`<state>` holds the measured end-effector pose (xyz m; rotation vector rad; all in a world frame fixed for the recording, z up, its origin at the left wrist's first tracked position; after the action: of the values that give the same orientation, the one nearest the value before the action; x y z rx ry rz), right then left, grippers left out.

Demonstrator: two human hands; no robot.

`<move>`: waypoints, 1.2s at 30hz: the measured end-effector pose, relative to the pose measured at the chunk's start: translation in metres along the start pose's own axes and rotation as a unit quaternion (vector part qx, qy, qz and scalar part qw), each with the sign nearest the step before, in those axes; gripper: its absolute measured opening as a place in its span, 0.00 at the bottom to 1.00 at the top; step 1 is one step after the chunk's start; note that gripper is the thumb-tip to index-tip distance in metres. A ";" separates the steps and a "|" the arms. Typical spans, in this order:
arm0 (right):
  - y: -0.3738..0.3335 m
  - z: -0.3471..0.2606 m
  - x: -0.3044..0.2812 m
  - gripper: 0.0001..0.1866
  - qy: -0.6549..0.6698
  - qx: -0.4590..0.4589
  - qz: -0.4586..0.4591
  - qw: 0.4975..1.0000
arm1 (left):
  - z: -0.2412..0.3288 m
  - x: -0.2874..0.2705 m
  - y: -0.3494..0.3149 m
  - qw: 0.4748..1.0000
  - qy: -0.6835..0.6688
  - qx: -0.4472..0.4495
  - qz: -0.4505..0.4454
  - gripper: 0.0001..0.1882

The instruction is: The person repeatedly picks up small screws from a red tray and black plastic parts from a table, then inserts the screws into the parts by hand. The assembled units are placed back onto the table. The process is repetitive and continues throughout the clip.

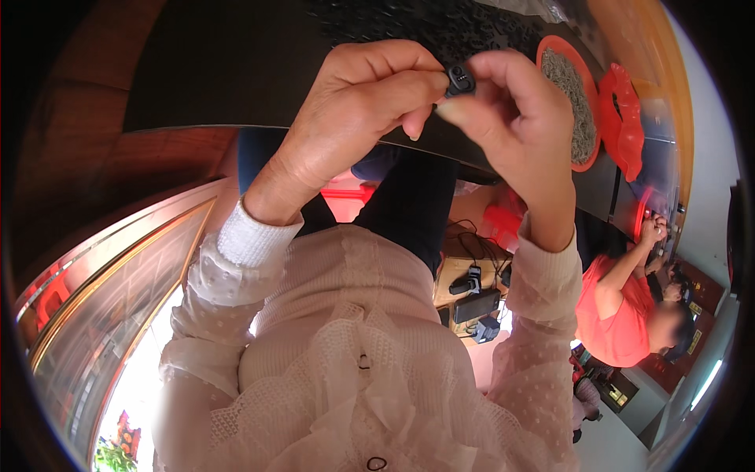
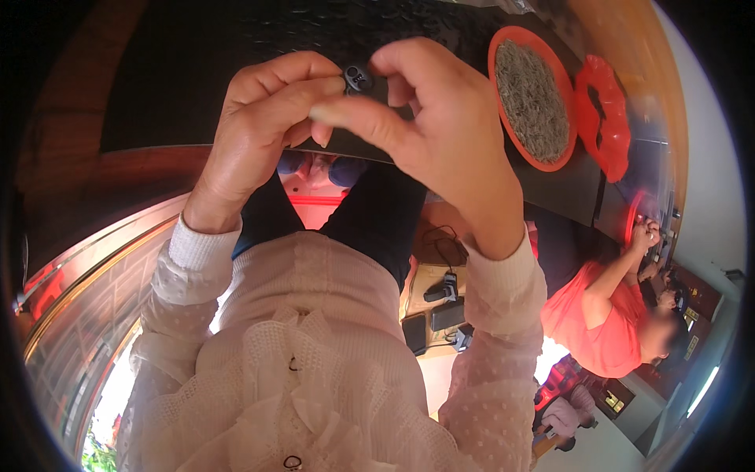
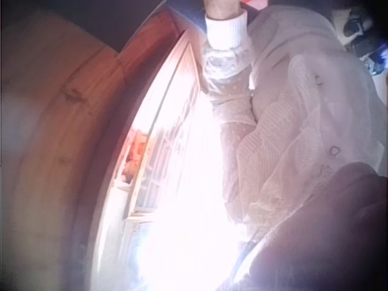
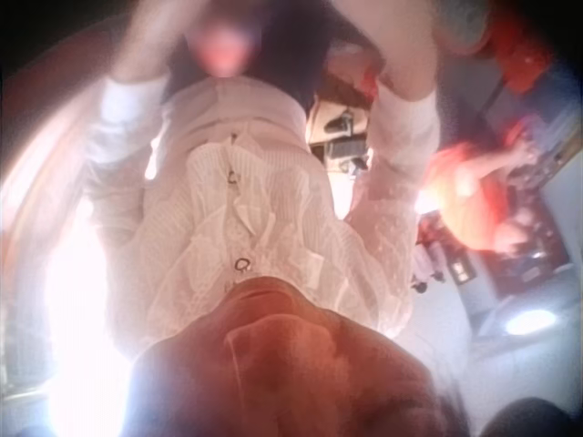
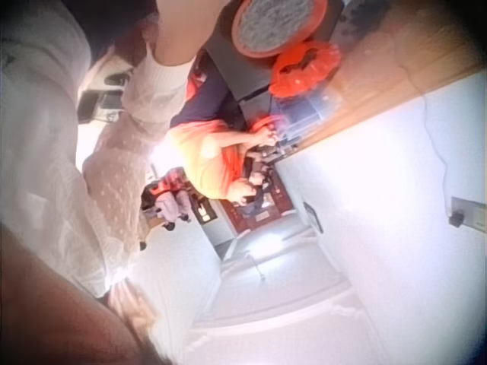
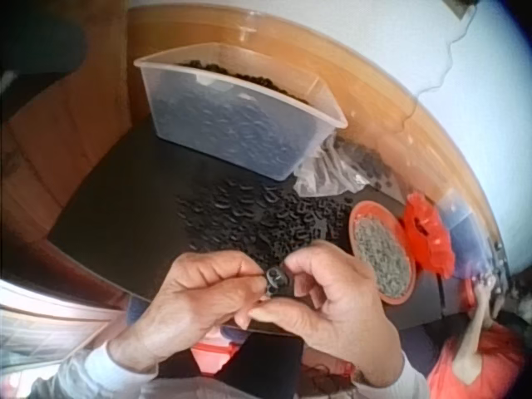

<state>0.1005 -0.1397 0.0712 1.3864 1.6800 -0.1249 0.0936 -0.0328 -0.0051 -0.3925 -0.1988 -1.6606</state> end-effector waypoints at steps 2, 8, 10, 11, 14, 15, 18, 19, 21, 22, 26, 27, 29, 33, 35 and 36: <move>-0.001 -0.020 0.002 0.20 -0.080 -0.117 0.034 0.989 | -0.003 -0.002 0.001 1.000 -0.001 0.000 0.001 0.08; -0.004 -0.028 0.010 0.20 -0.129 -0.182 0.026 0.974 | -0.004 -0.004 0.000 1.000 0.002 -0.030 0.007 0.08; -0.002 -0.032 0.011 0.19 -0.128 -0.184 -0.003 0.974 | -0.002 -0.002 0.000 1.000 0.005 -0.021 -0.006 0.09; -0.002 -0.035 0.011 0.19 -0.128 -0.185 -0.018 0.974 | -0.002 -0.002 0.001 1.000 0.000 -0.025 -0.003 0.09; -0.003 -0.038 0.010 0.18 -0.146 -0.197 -0.039 0.969 | -0.003 -0.002 0.003 0.999 -0.004 -0.034 -0.002 0.10; -0.003 -0.039 0.010 0.18 -0.150 -0.200 -0.045 0.967 | -0.002 0.000 0.003 0.999 0.000 -0.032 -0.007 0.10; -0.005 -0.038 0.010 0.18 -0.166 -0.207 -0.041 0.963 | 0.000 0.003 0.002 0.999 0.028 -0.014 -0.015 0.11; -0.005 -0.037 0.011 0.18 -0.168 -0.206 -0.040 0.963 | 0.001 0.004 0.002 0.999 0.039 -0.006 -0.017 0.11; -0.008 -0.032 0.013 0.19 -0.182 -0.205 -0.044 0.961 | 0.000 0.004 0.002 0.999 0.045 -0.015 -0.021 0.10; -0.008 -0.029 0.015 0.19 -0.190 -0.202 -0.051 0.960 | 0.000 0.004 0.001 0.999 0.048 -0.013 -0.021 0.10; -0.010 -0.028 0.020 0.21 -0.223 -0.201 -0.085 0.950 | 0.000 0.007 0.000 0.998 0.062 -0.020 -0.020 0.10; -0.010 -0.029 0.021 0.21 -0.220 -0.206 -0.093 0.949 | 0.000 0.008 0.000 0.997 0.072 -0.011 -0.026 0.11; -0.010 -0.029 0.023 0.21 -0.214 -0.216 -0.108 0.946 | -0.002 0.011 0.001 0.995 0.091 0.006 -0.039 0.11; -0.010 -0.034 0.024 0.20 -0.195 -0.229 -0.123 0.946 | 0.002 0.013 0.001 0.983 0.170 0.035 -0.060 0.11; -0.008 -0.036 0.024 0.20 -0.202 -0.222 -0.130 0.945 | 0.004 0.013 0.001 0.977 0.191 0.055 -0.078 0.11; -0.009 -0.037 0.024 0.20 -0.198 -0.224 -0.129 0.945 | 0.004 0.015 0.000 0.978 0.185 0.047 -0.087 0.11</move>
<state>0.0733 -0.1039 0.0717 0.7392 1.4263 -0.1479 0.0927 -0.0454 0.0041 0.0098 -0.0330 -1.8554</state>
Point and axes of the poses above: each hand's wrist, its own y-axis towards the middle knuckle, its own x-axis out of the palm, z = x × y, the point moved 10 cm from there along y, towards the middle knuckle, and after that the axes turned 9 degrees about z, right-handed, at the moved point
